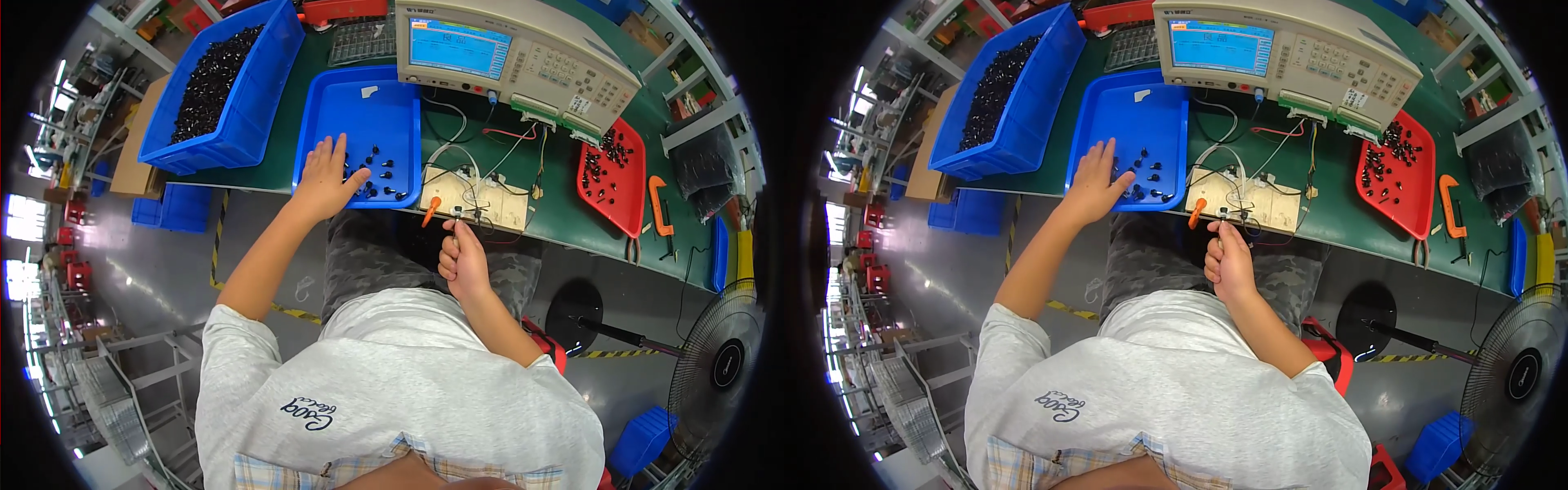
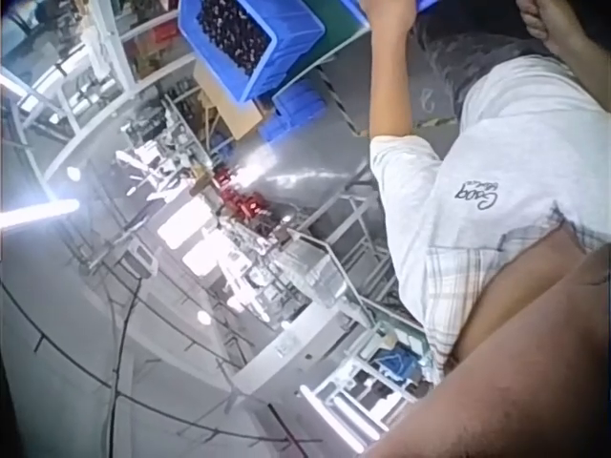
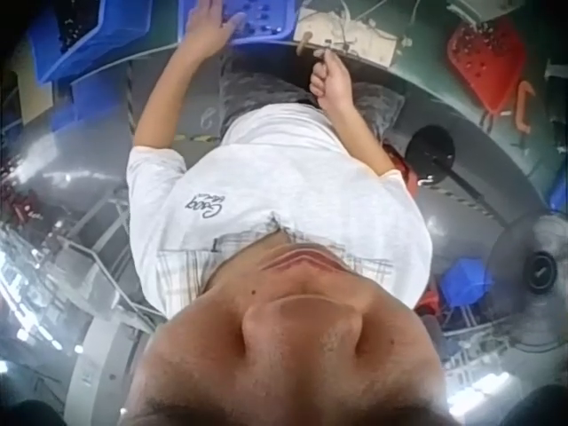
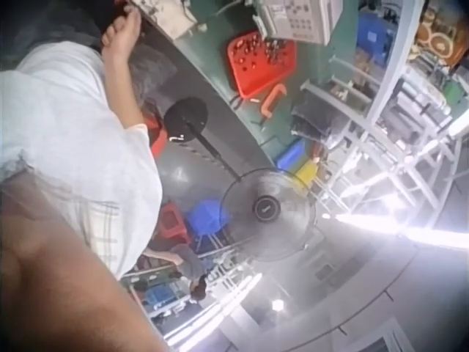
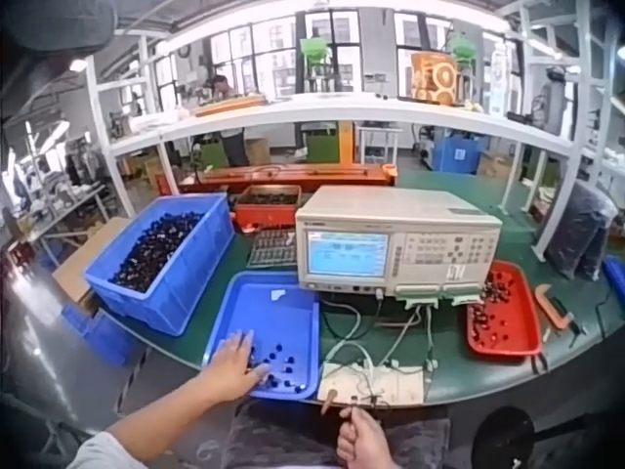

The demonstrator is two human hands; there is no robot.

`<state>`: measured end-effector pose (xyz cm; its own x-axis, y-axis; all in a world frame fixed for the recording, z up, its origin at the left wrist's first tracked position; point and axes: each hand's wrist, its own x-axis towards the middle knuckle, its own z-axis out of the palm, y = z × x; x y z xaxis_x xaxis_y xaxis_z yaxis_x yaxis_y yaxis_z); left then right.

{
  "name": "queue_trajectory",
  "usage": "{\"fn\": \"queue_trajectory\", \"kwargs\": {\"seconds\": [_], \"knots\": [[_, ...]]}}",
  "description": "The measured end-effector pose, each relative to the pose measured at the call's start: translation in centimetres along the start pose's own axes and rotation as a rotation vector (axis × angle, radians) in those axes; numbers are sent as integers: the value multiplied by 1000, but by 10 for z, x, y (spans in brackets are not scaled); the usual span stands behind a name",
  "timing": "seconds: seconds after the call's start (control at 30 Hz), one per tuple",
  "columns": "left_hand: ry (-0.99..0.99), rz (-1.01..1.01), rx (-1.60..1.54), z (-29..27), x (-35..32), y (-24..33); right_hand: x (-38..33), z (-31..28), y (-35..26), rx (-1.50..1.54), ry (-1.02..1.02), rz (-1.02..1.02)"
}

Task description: Assembling small black plastic components by hand at a factory workbench.

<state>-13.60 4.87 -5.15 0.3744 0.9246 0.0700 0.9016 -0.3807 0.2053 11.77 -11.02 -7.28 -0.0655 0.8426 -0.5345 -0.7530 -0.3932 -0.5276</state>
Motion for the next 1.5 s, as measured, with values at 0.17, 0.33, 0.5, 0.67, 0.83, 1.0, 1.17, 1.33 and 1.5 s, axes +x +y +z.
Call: {"fn": "queue_trajectory", "kwargs": {"seconds": [0.17, 0.33, 0.5, 0.67, 0.83, 1.0, 1.17, 1.33, 1.5], "knots": [[0, -50, -14, 2, -8, -3, 15, -18, 17, -183, 95, -64], [30, -53, -26, -3, -12, 3, 81, -96, 40, -464, 333, -162], [98, -41, -73, -2, -13, 0, 102, -113, 57, -774, 322, -671], [82, -81, -44, -1, -16, 2, 106, -117, 65, -1066, 358, -754], [114, -157, -77, 4, -20, -1, 111, -129, 73, -997, 335, -510], [184, -192, -119, 9, -22, -3, 111, -124, 74, -1045, 324, -574], [270, -238, -107, 14, -25, 1, 110, -127, 74, -1063, 323, -549], [356, -264, -132, 17, -27, 4, 110, -127, 75, -1088, 326, -523], [341, -261, -84, 18, -28, 3, 107, -121, 73, -1032, 313, -498]]}}
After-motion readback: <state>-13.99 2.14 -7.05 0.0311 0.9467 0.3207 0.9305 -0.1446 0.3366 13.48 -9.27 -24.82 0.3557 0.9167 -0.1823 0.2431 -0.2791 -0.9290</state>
